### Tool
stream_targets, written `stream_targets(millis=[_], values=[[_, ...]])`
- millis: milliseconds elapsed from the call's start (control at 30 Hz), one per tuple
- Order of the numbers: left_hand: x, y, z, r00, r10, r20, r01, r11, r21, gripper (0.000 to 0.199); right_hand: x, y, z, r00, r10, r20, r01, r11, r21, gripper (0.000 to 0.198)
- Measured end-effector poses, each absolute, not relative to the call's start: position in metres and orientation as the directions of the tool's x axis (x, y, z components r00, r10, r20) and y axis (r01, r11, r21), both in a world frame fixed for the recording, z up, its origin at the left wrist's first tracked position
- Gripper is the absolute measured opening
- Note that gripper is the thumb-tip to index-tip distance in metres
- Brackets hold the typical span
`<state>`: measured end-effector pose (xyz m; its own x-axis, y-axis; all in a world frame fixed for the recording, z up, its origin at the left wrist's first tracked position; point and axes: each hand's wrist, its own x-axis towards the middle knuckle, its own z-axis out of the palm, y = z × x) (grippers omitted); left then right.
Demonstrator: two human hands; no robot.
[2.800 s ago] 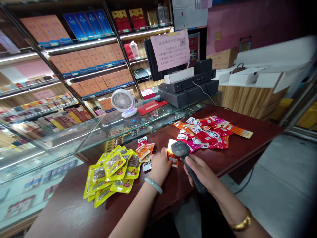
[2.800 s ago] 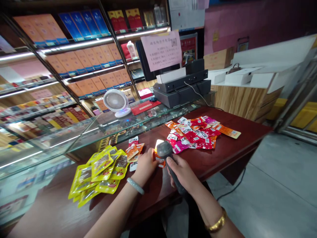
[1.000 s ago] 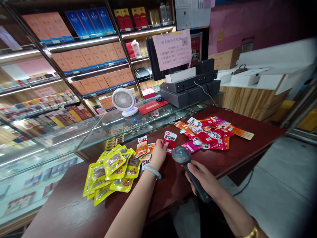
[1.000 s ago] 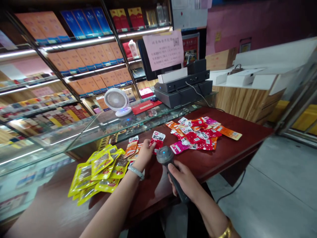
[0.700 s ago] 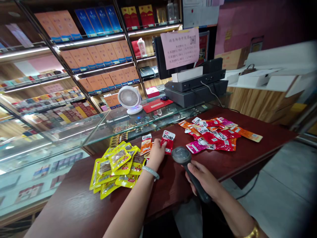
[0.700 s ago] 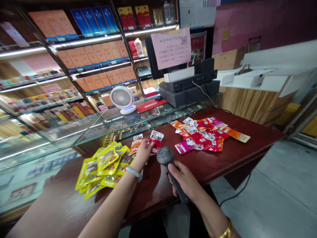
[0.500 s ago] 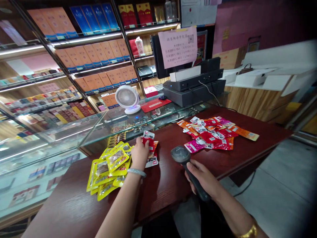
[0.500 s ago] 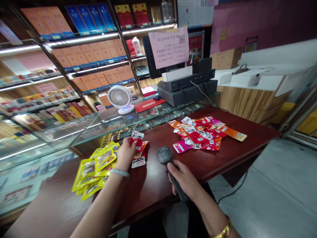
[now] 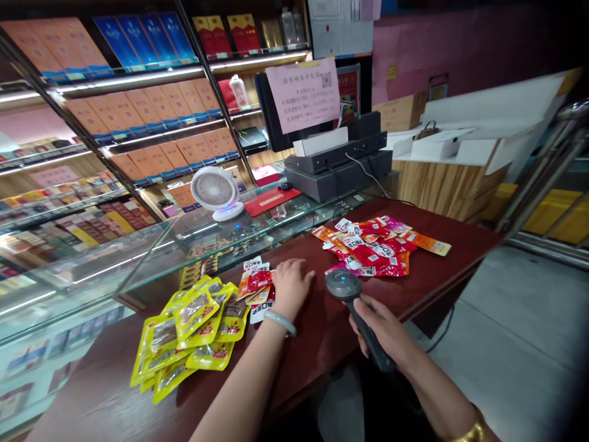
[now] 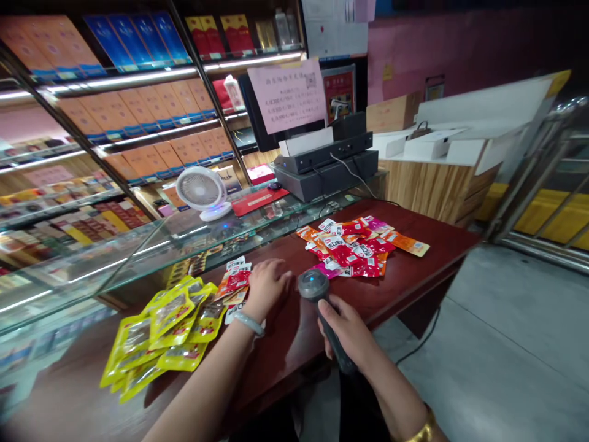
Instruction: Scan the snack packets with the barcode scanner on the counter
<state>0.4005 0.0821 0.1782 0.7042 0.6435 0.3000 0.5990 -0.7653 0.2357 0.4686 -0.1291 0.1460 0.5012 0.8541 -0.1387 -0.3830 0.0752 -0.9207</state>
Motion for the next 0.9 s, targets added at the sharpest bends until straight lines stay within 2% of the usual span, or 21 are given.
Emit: stream_targets(millis=[133,333,500,567,900], values=[[0.445,0.055,0.165,0.769,0.608,0.197,0.541,-0.783,0.307,0.031,0.472,-0.137,0.148,0.548,0.822,-0.153,-0.381,0.083,-0.921,0.047],[0.462,0.043,0.157,0.786,0.601,0.143,0.553,-0.788,0.272,0.023,0.479,-0.144,0.145,0.597,0.78,-0.187,-0.37,0.061,-0.927,0.052],[0.443,0.055,0.167,0.764,0.644,0.031,0.616,-0.743,0.261,0.044,0.486,-0.147,0.142,0.635,0.755,-0.163,-0.347,0.09,-0.934,0.047],[0.431,0.06,0.171,0.75,0.661,-0.003,0.637,-0.721,0.274,0.046,0.487,-0.147,0.142,0.639,0.752,-0.159,-0.35,0.1,-0.931,0.046],[0.386,0.063,0.176,0.746,0.663,0.059,0.623,-0.727,0.289,0.045,0.47,-0.126,0.15,0.516,0.848,-0.117,-0.379,0.103,-0.92,0.045]])
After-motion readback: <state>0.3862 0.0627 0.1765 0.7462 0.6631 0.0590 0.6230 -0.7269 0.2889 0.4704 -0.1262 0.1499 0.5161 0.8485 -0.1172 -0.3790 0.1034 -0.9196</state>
